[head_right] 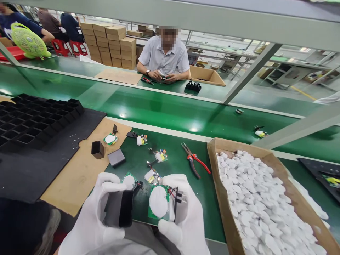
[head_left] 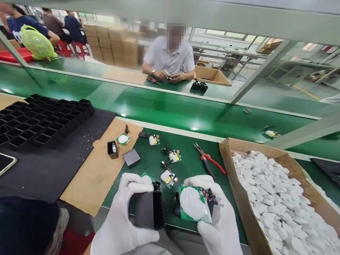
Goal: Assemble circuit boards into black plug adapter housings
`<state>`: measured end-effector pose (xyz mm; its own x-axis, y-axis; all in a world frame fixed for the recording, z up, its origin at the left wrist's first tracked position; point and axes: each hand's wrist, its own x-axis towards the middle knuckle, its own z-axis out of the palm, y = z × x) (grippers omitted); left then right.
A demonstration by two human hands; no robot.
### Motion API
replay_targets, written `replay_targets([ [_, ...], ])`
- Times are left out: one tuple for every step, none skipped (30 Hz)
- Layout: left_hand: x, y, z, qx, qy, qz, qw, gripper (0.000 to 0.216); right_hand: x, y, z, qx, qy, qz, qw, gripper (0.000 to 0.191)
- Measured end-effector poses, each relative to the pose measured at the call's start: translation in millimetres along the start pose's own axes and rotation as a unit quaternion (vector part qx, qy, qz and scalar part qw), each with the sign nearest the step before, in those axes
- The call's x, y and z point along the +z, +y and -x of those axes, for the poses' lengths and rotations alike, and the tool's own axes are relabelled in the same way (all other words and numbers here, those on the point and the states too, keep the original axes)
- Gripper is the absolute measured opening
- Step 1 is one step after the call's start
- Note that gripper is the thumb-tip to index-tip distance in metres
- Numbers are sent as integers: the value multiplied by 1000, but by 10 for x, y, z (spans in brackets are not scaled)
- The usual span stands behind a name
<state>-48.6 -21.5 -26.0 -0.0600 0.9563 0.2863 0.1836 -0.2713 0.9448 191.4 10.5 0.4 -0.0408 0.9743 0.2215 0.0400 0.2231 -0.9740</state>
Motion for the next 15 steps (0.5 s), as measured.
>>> replay_targets([
  [-12, -18, 1, 13, 14, -34, 999, 65, -11, -6, -21, -18, -12, 35, 999, 66],
  [-25, -35, 4, 20, 25, -59, 998, 68, -16, -10, -38, -33, -20, 54, 998, 62],
  [-39, -51, 9, 20, 32, -77, 996, 69, -14, -13, -51, -43, -28, 64, 997, 59],
  [-53, -63, 14, 12, 36, -89, 995, 70, -7, -14, -60, -47, -34, 67, 996, 56],
  [-65, -72, 20, -4, 38, -92, 995, 71, 4, -15, -64, -44, -36, 66, 996, 54],
  [-75, -76, 25, -25, 37, -86, 995, 71, 18, -15, -64, -41, -37, 63, 996, 52],
  [-81, -76, 28, -48, 34, -72, 996, 71, 33, -14, -61, -37, -37, 59, 997, 51],
  [-83, -74, 29, -72, 25, -50, 996, 69, 48, -14, -55, -33, -36, 53, 997, 49],
  [-81, -68, 26, -93, 12, -22, 995, 67, 62, -13, -49, -29, -35, 45, 998, 48],
  [-75, -60, 20, -107, -5, 10, 994, 63, 75, -12, -43, -26, -32, 35, 999, 47],
  [-66, -49, 10, -114, -21, 43, 992, 60, 85, -10, -38, -24, -30, 22, 999, 48],
  [-55, -37, -2, -115, -33, 74, 990, 58, 91, -7, -34, -21, -28, 8, 999, 51],
  [-43, -23, -16, -111, -40, 97, 988, 56, 93, -1, -30, -18, -27, -8, 999, 54],
  [-31, -9, -29, -104, -42, 111, 987, 53, 90, 8, -26, -12, -29, -22, 999, 56],
  [-20, 3, -39, -95, -41, 115, 988, 51, 82, 20, -20, -1, -34, -32, 999, 59],
])
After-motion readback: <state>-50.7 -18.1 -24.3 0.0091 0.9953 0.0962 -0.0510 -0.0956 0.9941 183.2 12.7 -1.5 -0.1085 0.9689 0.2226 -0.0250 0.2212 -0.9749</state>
